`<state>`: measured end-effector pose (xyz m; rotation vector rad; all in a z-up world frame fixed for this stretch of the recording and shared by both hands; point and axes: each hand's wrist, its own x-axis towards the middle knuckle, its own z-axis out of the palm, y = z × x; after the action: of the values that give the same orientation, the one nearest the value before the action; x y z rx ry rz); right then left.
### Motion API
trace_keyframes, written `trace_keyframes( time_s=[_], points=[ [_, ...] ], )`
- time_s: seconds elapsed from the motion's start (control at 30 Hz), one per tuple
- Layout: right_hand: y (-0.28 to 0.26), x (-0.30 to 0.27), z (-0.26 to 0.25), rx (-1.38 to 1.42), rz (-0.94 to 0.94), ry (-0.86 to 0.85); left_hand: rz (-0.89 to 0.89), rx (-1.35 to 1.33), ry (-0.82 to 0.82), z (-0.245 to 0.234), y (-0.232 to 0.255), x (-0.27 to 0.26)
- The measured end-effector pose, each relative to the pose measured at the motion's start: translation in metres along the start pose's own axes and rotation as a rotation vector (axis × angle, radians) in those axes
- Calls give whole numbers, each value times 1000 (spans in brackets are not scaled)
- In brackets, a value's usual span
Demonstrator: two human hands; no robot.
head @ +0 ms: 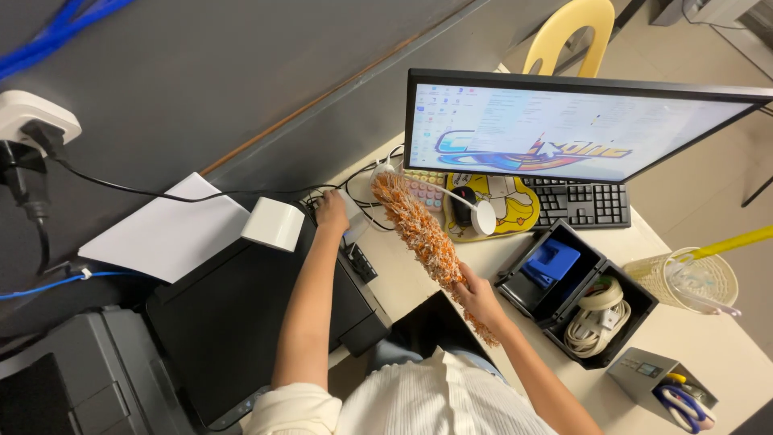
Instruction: The person uses a fluffy duster to clean a desk and the area underneath it. They move a spray can and a water bottle aside to reach the space below the desk. The person then dusts a computer monitor, a desk lamp, a keyboard, and a mouse. Finally, they wipe a mousepad and place it on a printer.
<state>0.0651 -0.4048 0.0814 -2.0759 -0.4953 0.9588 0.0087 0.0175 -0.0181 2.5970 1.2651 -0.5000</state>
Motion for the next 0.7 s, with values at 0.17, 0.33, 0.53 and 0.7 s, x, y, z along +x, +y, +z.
trace_keyframes(
  time_s=[0.17, 0.33, 0.53, 0.7],
  points=[
    [6, 20, -11, -59, -121, 26, 71, -80, -7, -73, 23, -70],
    [-12, 33, -21, -62, -195, -28, 102, -316, 160, -96, 23, -116],
    [-50, 40, -41, -206, -623, -197, 604, -486, 905, -65, 14, -132],
    [-53, 55, -44, -285, -558, 18, 177, -840, 785, -89, 31, -150]
  ],
)
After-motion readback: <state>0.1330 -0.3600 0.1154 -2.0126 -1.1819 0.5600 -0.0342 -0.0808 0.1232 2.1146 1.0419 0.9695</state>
